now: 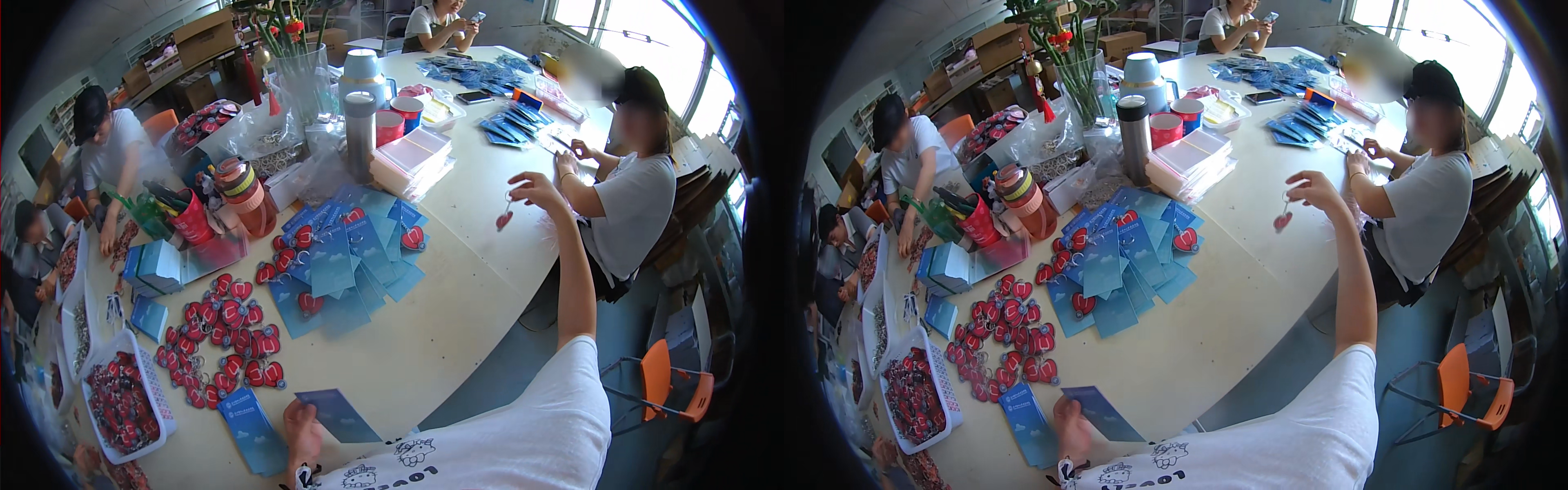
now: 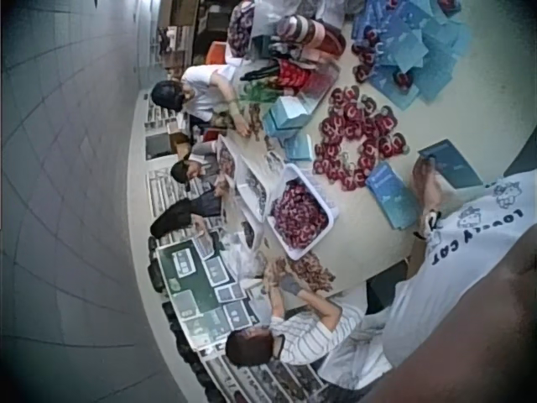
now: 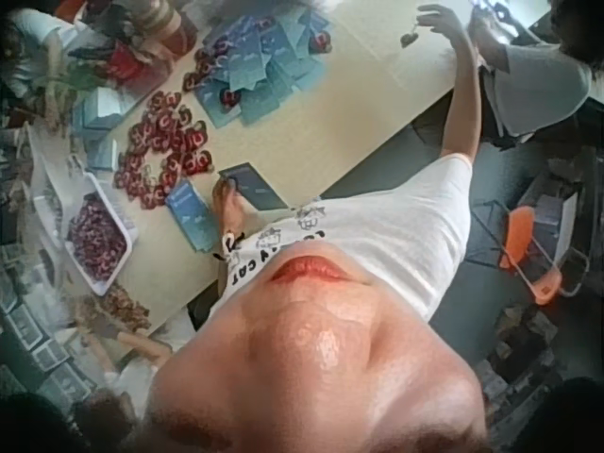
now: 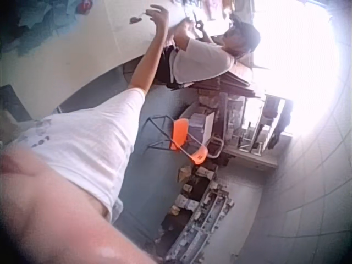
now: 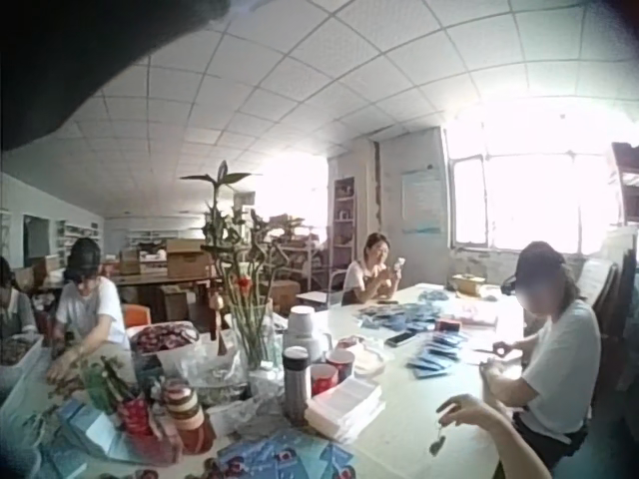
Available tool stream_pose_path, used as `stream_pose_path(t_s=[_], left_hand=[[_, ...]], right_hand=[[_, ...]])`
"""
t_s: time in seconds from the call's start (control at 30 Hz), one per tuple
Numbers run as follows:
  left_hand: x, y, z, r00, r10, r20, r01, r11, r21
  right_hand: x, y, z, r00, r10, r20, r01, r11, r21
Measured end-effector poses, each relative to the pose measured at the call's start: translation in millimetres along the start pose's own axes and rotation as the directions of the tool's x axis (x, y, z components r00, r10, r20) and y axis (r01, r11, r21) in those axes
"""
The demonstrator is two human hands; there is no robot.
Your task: The person assembles heart-shaped keychains by attaching them to blue cardboard tags. They pick up a keychain, thread the metal ring through the tag, and place the finished item on a growing pile on the table.
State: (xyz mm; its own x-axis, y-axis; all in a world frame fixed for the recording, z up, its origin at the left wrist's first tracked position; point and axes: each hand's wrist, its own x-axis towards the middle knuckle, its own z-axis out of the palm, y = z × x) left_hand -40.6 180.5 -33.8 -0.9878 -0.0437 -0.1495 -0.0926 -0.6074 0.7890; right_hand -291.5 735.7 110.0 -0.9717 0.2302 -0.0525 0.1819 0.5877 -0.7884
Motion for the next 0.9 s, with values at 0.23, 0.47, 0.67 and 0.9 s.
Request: stream_pose_path(t_s=[0.23,0.47,0.67,0.9], left_hand=[[-2.2,-9.5,-25.6,0.999,0.013,-0.037,-0.016,0.998,-0.064],[9.9,-4.7,-14.9,0.998,-0.061,0.015,0.062,0.987,-0.145],[4.0,2.5,-3.0,0.997,-0.049,-0.067,0.042,0.993,-0.109],[9.0,3.4,5.1,0.996,-0.084,0.012,0.085,0.988,-0.128]], right_hand=[[97.4,26.1,8.5,0.988,0.1,0.121,-0.091,0.993,-0.077],[273.1,-8.3,-104.9,0.371,-0.325,-0.87,0.469,0.874,-0.126],[285.9,8.7,-15.6,0.689,-0.488,-0.535,0.481,0.861,-0.165],[194.7,45.5,40.3,0.858,-0.416,-0.3,0.404,0.909,-0.105]])
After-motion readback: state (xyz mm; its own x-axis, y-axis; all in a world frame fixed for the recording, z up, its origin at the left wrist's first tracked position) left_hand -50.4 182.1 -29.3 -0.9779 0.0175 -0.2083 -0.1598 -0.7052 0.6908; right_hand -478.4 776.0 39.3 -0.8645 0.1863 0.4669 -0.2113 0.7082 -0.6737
